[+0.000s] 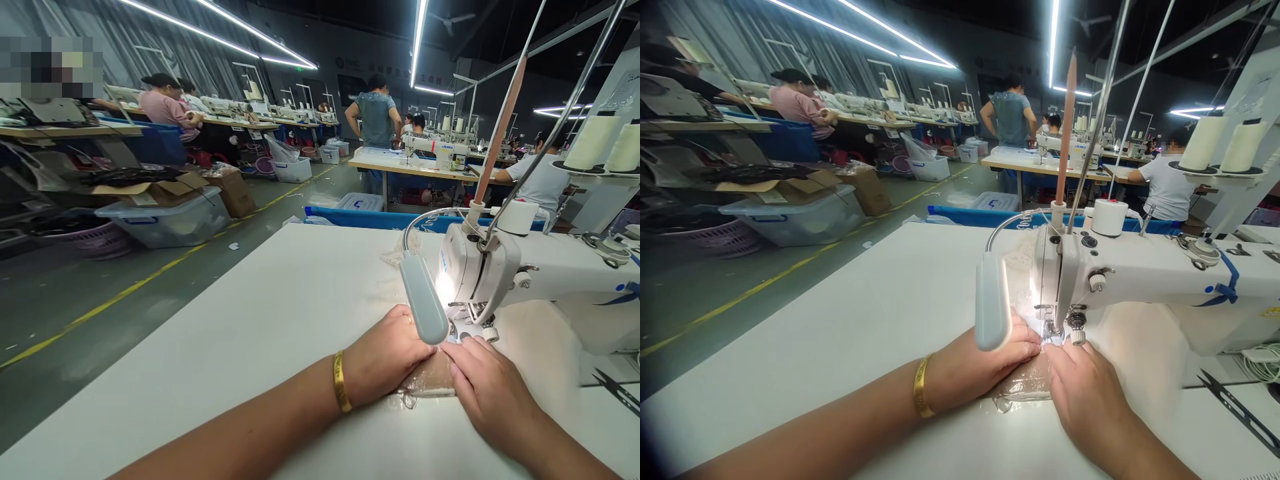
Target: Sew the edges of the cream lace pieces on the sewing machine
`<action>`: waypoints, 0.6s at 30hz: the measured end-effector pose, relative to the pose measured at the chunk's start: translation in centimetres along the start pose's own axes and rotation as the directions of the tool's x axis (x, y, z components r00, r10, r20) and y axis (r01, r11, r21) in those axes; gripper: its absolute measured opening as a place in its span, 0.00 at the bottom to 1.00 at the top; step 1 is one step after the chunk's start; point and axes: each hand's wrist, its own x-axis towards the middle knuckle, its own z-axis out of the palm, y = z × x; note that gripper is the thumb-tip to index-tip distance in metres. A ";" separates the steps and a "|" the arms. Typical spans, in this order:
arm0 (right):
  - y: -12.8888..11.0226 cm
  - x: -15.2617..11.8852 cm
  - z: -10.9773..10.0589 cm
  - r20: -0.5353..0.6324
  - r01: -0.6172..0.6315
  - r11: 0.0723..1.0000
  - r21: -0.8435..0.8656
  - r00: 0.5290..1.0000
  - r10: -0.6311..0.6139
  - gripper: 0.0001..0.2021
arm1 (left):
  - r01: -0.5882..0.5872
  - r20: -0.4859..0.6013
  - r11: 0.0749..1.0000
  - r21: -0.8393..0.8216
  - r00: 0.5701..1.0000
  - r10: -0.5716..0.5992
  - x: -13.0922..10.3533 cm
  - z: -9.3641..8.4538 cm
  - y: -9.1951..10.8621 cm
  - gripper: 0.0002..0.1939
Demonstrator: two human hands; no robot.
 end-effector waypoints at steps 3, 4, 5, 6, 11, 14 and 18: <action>0.0 0.1 0.0 0.018 -0.023 1.000 0.018 1.000 0.022 0.16 | 0.061 0.016 0.997 -0.037 0.998 -0.060 0.2 -0.1 -0.1 0.13; 0.0 0.1 0.0 0.015 -0.030 0.999 0.031 0.999 0.030 0.16 | 0.081 0.018 0.996 -0.044 0.997 -0.080 0.2 -0.1 -0.2 0.13; 0.0 0.1 -0.1 0.008 -0.037 0.998 0.046 0.999 0.037 0.16 | 0.093 0.019 0.994 -0.050 0.996 -0.092 0.3 -0.1 -0.3 0.13; 0.0 0.1 -0.2 -0.004 -0.045 0.997 0.061 0.999 0.045 0.16 | 0.094 0.022 0.994 -0.056 0.995 -0.093 0.3 -0.1 -0.4 0.13; 0.2 0.3 -0.7 -0.046 -0.119 0.986 0.118 0.991 0.125 0.16 | 0.084 0.024 0.994 -0.075 0.996 -0.083 0.5 0.2 -1.1 0.13; 0.2 0.4 -1.0 -0.038 -0.155 0.977 0.148 0.986 0.162 0.15 | 0.119 0.040 0.988 -0.094 0.992 -0.116 0.7 0.2 -1.2 0.13; 0.2 0.2 -0.9 -0.056 -0.155 0.972 0.176 0.984 0.167 0.13 | 0.144 0.066 0.981 -0.128 0.989 -0.136 0.7 0.1 -1.1 0.13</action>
